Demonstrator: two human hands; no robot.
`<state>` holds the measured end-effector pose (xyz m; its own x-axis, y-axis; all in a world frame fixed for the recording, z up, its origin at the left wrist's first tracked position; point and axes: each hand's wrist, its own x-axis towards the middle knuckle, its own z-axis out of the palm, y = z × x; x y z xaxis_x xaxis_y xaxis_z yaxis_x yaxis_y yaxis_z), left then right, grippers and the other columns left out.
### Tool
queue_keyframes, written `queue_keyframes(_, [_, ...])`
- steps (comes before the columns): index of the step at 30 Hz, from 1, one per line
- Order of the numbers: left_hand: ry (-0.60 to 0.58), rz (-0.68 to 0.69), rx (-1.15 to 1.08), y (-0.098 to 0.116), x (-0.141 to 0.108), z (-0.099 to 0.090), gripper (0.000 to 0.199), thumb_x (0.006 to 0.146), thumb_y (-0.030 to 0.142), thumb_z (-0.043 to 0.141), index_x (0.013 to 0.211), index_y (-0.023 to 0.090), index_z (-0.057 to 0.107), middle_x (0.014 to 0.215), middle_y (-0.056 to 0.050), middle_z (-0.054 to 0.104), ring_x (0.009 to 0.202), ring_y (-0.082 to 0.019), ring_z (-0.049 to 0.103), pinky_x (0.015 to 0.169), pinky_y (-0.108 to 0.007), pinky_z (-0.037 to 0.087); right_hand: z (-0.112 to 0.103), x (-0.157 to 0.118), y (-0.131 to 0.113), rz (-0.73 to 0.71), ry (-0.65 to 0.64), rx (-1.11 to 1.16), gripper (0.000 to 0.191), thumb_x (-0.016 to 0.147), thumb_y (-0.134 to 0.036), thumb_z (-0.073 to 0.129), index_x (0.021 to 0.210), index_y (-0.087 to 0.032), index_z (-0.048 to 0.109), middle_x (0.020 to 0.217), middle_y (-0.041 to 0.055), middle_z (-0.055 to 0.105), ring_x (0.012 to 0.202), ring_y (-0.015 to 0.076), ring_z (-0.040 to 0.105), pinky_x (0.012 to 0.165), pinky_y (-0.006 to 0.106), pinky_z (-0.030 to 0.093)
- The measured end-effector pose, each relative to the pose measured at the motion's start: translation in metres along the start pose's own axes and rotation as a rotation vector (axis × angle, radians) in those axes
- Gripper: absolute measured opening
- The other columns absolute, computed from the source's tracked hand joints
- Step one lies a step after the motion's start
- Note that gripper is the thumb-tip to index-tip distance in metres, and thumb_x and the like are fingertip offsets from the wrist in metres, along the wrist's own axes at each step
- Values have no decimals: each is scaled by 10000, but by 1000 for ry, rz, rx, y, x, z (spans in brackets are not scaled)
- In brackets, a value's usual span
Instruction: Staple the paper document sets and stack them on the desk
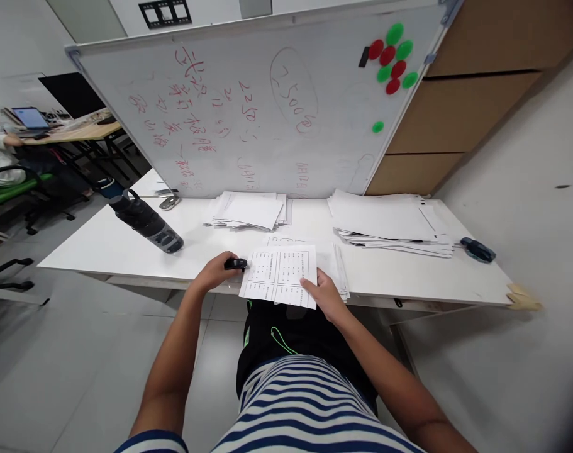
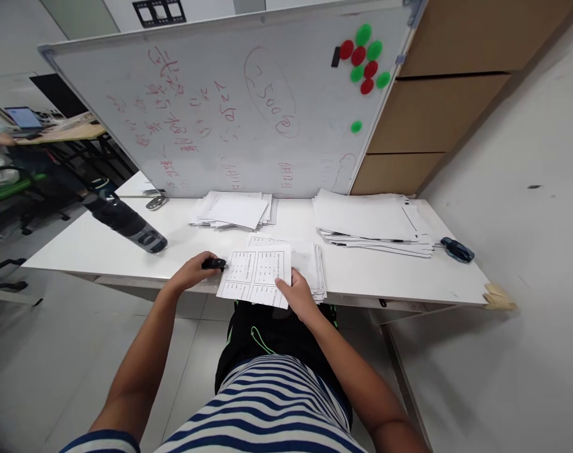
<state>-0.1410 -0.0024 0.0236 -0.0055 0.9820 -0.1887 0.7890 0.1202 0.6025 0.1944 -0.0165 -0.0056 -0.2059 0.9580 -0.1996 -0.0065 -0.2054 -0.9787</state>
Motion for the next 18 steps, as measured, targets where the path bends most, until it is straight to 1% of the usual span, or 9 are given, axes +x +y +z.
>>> queue_keyframes(3, [-34,60,-132,-1,-1,2,405,720,440,681,1062,234,608,1181,-69,641,1066,-252,606,872,-355,480,11,2,-2,7,-36,-36,428,835,-370,651,1231,-210,614,1253,90,681,1140,268,646,952,433,535])
queue_keyframes(5, [-36,97,-167,0,-1,3,382,713,422,696,1038,238,619,1322,-77,576,1190,-260,557,979,-376,448,18,3,-2,6,-69,-41,432,844,-379,643,1244,-220,613,1261,86,676,1135,265,646,938,426,541])
queue_keyframes(7, [-56,113,-165,0,-1,5,364,712,420,707,1023,246,632,1415,-72,512,1279,-269,503,1054,-392,405,23,3,-2,5,-84,-43,430,848,-393,638,1244,-224,615,1260,85,675,1131,265,645,936,428,540])
queue_keyframes(10, [-105,106,-146,4,-3,6,442,717,462,718,1110,275,639,1471,-66,470,1342,-291,456,1086,-405,386,28,4,2,-2,-85,-67,424,849,-401,637,1233,-222,617,1260,85,673,1145,267,635,957,438,524])
queue_keyframes(11, [-105,100,-146,6,-4,6,474,725,487,714,1147,288,634,1476,-65,469,1352,-299,447,1084,-407,389,29,4,3,-2,-86,-77,425,850,-401,635,1236,-224,614,1264,82,670,1152,266,631,961,437,520])
queue_keyframes(13, [-70,81,-163,12,-4,5,493,769,544,666,1198,307,620,1463,-57,493,1351,-301,450,1071,-402,402,29,3,5,3,-89,-91,435,854,-402,628,1253,-232,602,1277,77,664,1165,263,623,963,430,516])
queue_keyframes(14, [-31,65,-180,16,-4,5,484,802,571,622,1207,306,618,1439,-54,520,1334,-295,469,1061,-395,411,29,2,6,4,-88,-99,441,857,-403,624,1264,-235,594,1285,75,660,1173,260,619,964,424,514])
queue_keyframes(18, [168,10,-230,32,3,6,496,900,625,442,1173,256,629,1295,-55,634,1205,-258,565,1008,-368,446,28,-1,6,-3,-82,-154,450,867,-410,608,1275,-224,576,1296,80,652,1188,258,608,981,419,498])
